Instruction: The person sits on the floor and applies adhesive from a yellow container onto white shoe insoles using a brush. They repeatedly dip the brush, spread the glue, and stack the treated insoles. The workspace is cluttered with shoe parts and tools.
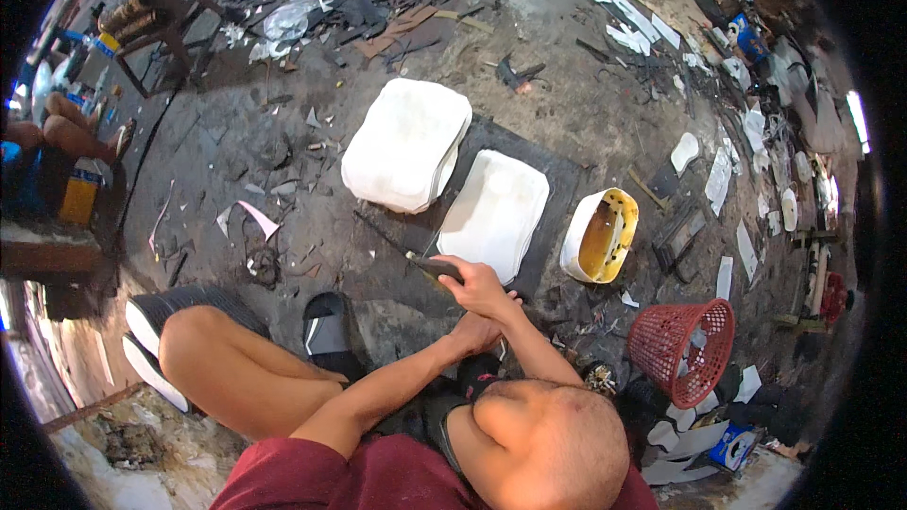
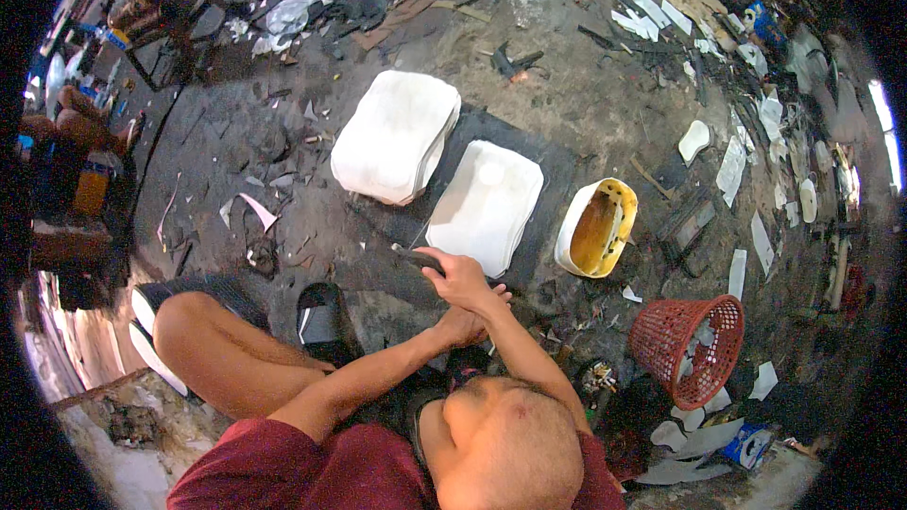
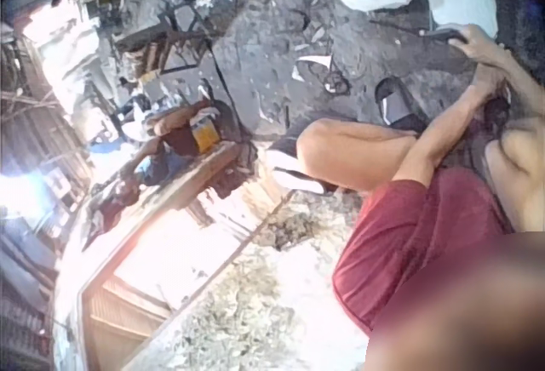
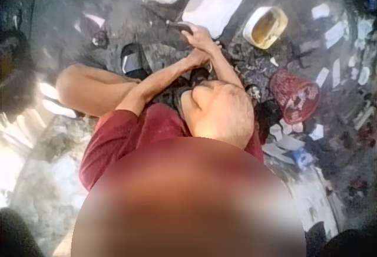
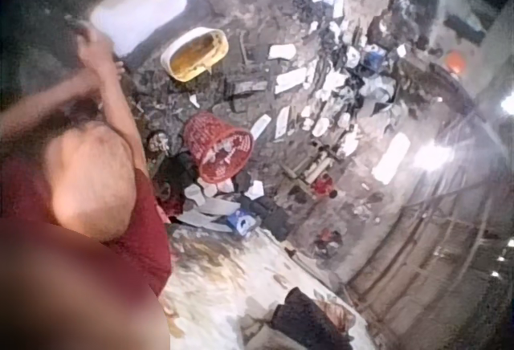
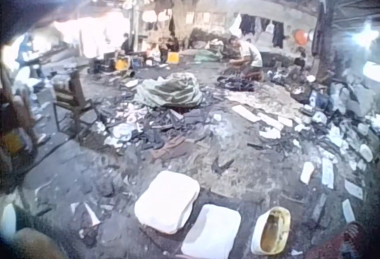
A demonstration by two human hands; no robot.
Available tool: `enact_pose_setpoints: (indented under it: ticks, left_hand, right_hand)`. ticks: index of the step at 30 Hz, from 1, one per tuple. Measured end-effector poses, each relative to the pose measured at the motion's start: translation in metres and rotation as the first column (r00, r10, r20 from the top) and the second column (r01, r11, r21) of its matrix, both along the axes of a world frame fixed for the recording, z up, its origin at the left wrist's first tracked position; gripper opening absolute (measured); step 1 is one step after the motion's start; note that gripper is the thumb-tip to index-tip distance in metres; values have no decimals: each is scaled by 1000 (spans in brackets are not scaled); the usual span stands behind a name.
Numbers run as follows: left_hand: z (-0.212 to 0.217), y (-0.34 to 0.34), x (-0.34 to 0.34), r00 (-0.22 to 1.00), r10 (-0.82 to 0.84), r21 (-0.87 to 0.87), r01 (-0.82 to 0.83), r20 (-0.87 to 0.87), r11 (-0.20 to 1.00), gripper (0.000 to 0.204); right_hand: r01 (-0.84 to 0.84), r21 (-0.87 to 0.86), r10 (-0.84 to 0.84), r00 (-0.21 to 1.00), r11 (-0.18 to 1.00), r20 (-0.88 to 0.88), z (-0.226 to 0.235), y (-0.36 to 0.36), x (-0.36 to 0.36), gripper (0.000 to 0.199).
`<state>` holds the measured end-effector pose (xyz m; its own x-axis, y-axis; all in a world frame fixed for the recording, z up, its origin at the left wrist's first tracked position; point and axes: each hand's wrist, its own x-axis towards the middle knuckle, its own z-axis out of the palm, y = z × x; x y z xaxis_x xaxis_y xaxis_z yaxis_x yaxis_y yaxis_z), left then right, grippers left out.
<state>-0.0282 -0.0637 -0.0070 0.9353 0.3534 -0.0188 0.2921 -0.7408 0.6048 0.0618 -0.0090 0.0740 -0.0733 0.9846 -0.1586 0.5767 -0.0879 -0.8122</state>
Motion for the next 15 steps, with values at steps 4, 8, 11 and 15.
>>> enact_pose_setpoints:
  ticks: [4, 8, 11, 15]
  left_hand:
    - [9, 35, 3, 967, 178, 61, -192, 182, 980, 39]
    - [2, 61, 10, 968, 249, 92, -250, 21, 964, 39]
    - [-9, 63, 8, 971, 239, 121, -237, -1, 964, 39]
    - [-11, 64, 6, 979, 203, 155, -200, -6, 967, 42]
  right_hand:
    - [332, 156, -308, 938, 930, -157, 56, 18, 66, 36]
    - [389, 374, -408, 913, 842, -30, 56, 52, 147, 36]
    - [18, 240, -70, 975, 971, 210, 13, 87, 164, 41]
    - [-128, 195, 24, 888, 972, 459, -26, 138, 171, 37]
